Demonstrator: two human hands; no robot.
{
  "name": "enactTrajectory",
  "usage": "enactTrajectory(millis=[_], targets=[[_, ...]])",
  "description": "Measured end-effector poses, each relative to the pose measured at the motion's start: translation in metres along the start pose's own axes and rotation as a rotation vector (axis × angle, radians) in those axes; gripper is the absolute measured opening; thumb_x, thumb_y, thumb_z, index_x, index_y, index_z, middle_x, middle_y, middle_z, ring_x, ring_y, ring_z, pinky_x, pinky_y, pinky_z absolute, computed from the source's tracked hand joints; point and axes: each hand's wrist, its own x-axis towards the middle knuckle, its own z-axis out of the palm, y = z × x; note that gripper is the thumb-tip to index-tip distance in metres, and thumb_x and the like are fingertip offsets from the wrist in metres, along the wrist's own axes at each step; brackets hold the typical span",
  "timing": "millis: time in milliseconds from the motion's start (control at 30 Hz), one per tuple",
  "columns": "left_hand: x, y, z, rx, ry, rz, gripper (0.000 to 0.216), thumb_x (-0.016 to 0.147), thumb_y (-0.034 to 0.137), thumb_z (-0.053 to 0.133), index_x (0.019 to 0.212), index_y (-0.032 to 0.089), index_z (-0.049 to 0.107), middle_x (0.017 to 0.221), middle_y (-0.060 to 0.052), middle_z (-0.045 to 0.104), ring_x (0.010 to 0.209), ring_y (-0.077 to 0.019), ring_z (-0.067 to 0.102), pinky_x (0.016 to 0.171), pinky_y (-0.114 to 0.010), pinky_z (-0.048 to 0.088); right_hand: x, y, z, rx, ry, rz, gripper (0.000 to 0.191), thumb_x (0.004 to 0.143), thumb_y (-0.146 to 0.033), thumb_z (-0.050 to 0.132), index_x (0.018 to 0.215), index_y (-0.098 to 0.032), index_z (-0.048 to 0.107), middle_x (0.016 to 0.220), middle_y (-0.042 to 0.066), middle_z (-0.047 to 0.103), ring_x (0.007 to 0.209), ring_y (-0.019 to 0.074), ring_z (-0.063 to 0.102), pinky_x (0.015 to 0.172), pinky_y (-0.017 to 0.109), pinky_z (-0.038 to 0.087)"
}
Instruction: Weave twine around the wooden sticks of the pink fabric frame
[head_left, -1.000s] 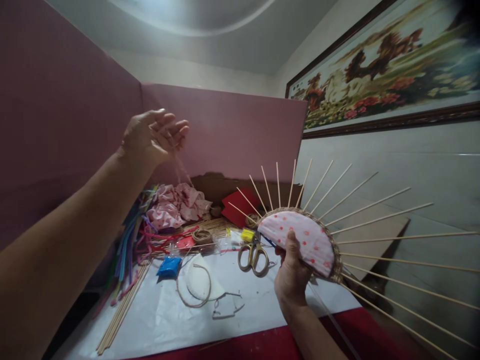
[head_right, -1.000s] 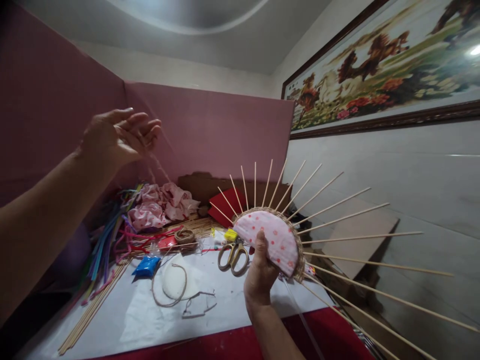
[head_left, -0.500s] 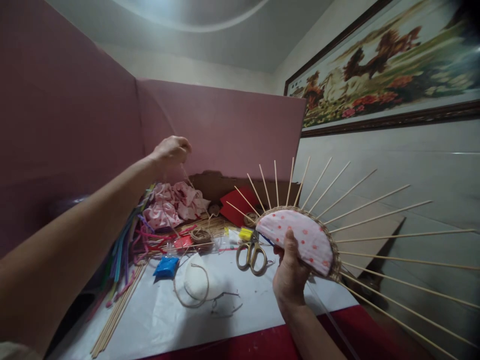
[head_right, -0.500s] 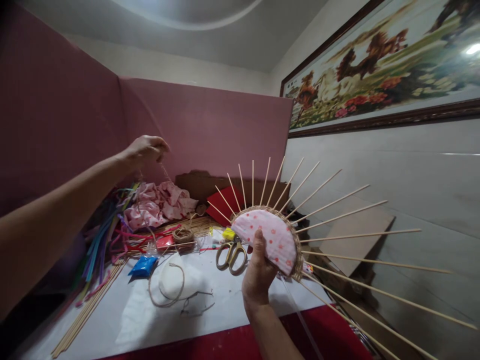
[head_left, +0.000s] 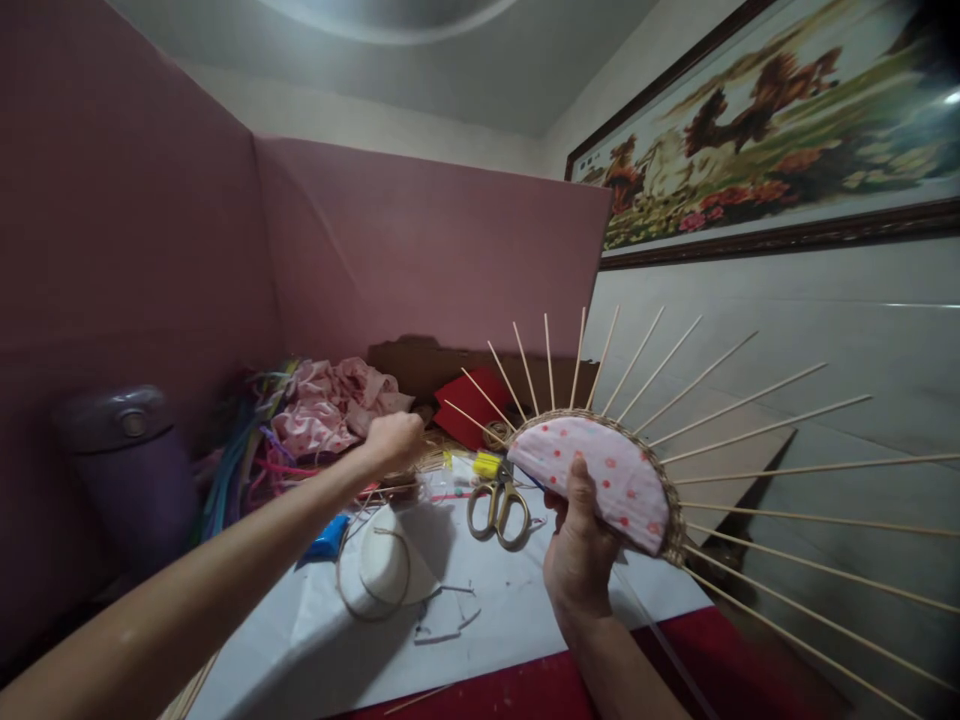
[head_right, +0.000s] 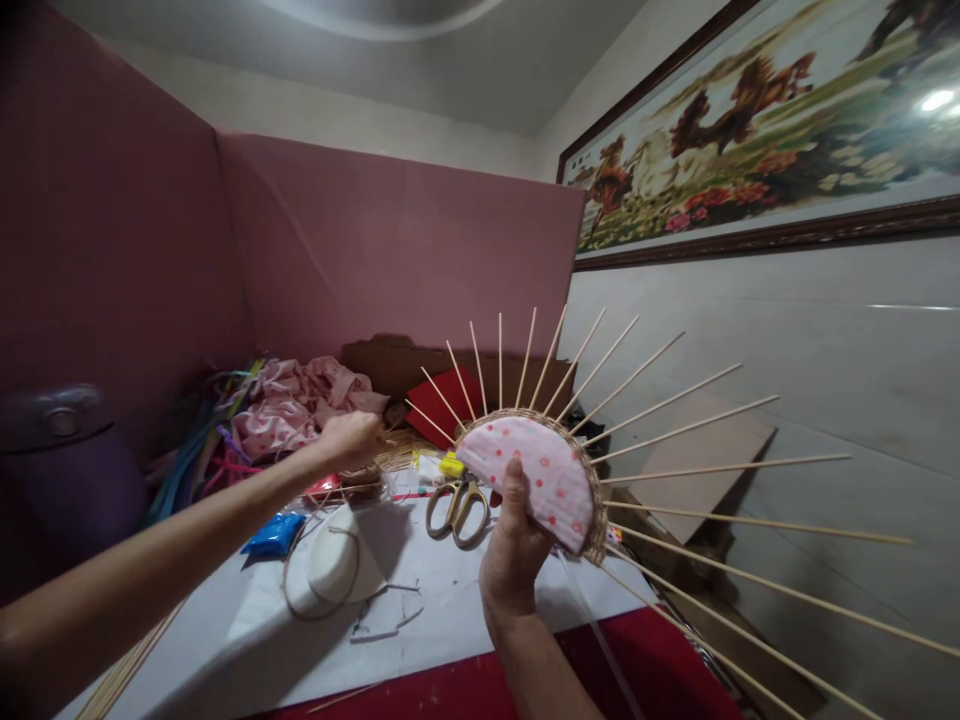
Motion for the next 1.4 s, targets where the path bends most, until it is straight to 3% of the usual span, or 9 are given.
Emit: enactTrajectory(millis=[167, 400, 500, 600, 767, 867, 1033, 1267, 1400], targets=[[-0.012, 0.010, 0.039, -0.055, -0.004, -0.092, 0.025, 0.076, 0.028, 0.054, 0.077, 0.009, 0.071, 0.088, -0.027, 0.068, 0.089, -0.0353, 0.063, 0.072, -0.042, 0.044, 0.001, 0.001, -0.001, -0.041, -0.030, -0.046, 0.053, 0.075, -0.044, 0.062, 0.119, -0.015, 0.054, 0.117, 0.010, 0.059, 0.106, 0.0243, 0.056, 0.088, 0.041, 0.048], [-0.007, 0.002, 0.052, -0.350, 0.100, -0.171, 0.017, 0.070, 0.016, 0.052, 0.075, 0.012, 0.068, 0.090, -0.022, 0.068, 0.092, -0.0339, 0.062, 0.072, -0.040, 0.044, 0.000, -0.004, 0.001, 0.018, 0.014, 0.005, 0.058, 0.069, -0.047, 0.067, 0.117, -0.016, 0.055, 0.110, 0.008, 0.062, 0.100, 0.0239, 0.058, 0.081, 0.038, 0.051], [-0.006, 0.005, 0.053, -0.582, 0.091, -0.147, 0.014, 0.068, 0.017, 0.054, 0.076, 0.014, 0.065, 0.079, -0.013, 0.069, 0.072, -0.0235, 0.064, 0.058, -0.029, 0.044, 0.000, -0.007, 0.002, 0.099, -0.032, 0.096, 0.054, 0.070, -0.049, 0.067, 0.114, -0.020, 0.056, 0.103, 0.005, 0.064, 0.087, 0.0191, 0.061, 0.070, 0.033, 0.053], [-0.013, 0.011, 0.056, -0.825, 0.016, -0.114, 0.019, 0.072, 0.024, 0.052, 0.083, 0.012, 0.062, 0.066, -0.008, 0.067, 0.042, -0.0130, 0.053, 0.039, -0.023, 0.035, 0.000, -0.008, 0.003, 0.280, -0.137, 0.252, 0.048, 0.069, -0.049, 0.069, 0.108, -0.023, 0.057, 0.095, 0.001, 0.064, 0.078, 0.0144, 0.060, 0.063, 0.028, 0.052], [-0.033, 0.022, 0.064, -1.085, -0.076, -0.006, 0.040, 0.074, 0.037, 0.052, 0.102, 0.008, 0.061, 0.059, -0.007, 0.066, 0.030, -0.0081, 0.039, 0.032, -0.022, 0.029, 0.003, -0.003, 0.002, 0.507, -0.289, 0.540, 0.039, 0.062, -0.048, 0.077, 0.086, -0.020, 0.062, 0.076, -0.003, 0.064, 0.068, 0.0123, 0.059, 0.068, 0.031, 0.053], [-0.042, 0.026, 0.069, -1.134, -0.059, 0.061, 0.045, 0.070, 0.029, 0.058, 0.111, 0.011, 0.061, 0.060, -0.004, 0.067, 0.032, -0.0082, 0.040, 0.034, -0.021, 0.031, 0.006, 0.002, 0.000, 0.553, -0.319, 0.653, 0.038, 0.061, -0.048, 0.077, 0.083, -0.021, 0.063, 0.072, -0.004, 0.065, 0.064, 0.0123, 0.058, 0.069, 0.034, 0.054], [-0.055, 0.033, 0.074, -1.170, -0.015, 0.166, 0.017, 0.065, 0.019, 0.063, 0.079, 0.018, 0.073, 0.069, -0.006, 0.070, 0.057, -0.0141, 0.059, 0.048, -0.022, 0.042, 0.007, 0.005, -0.001, 0.549, -0.310, 0.715, 0.039, 0.057, -0.047, 0.080, 0.083, -0.022, 0.064, 0.072, -0.004, 0.067, 0.063, 0.0127, 0.059, 0.071, 0.034, 0.053], [-0.080, 0.054, 0.068, -1.223, -0.097, 0.180, 0.023, 0.076, 0.030, 0.055, 0.082, 0.014, 0.071, 0.065, -0.005, 0.067, 0.032, -0.0078, 0.045, 0.031, -0.020, 0.032, -0.001, 0.005, 0.000, 0.491, -0.364, 0.799, 0.041, 0.055, -0.047, 0.081, 0.085, -0.023, 0.066, 0.072, -0.004, 0.069, 0.062, 0.0130, 0.060, 0.069, 0.033, 0.052], [-0.092, 0.059, 0.062, -1.103, -0.039, 0.330, 0.019, 0.078, 0.024, 0.054, 0.078, 0.018, 0.072, 0.071, -0.005, 0.069, 0.048, -0.0101, 0.054, 0.046, -0.021, 0.040, -0.001, 0.004, 0.000, 0.536, -0.472, 0.826, 0.041, 0.056, -0.046, 0.081, 0.086, -0.022, 0.067, 0.075, -0.002, 0.071, 0.062, 0.0138, 0.060, 0.068, 0.033, 0.053]])
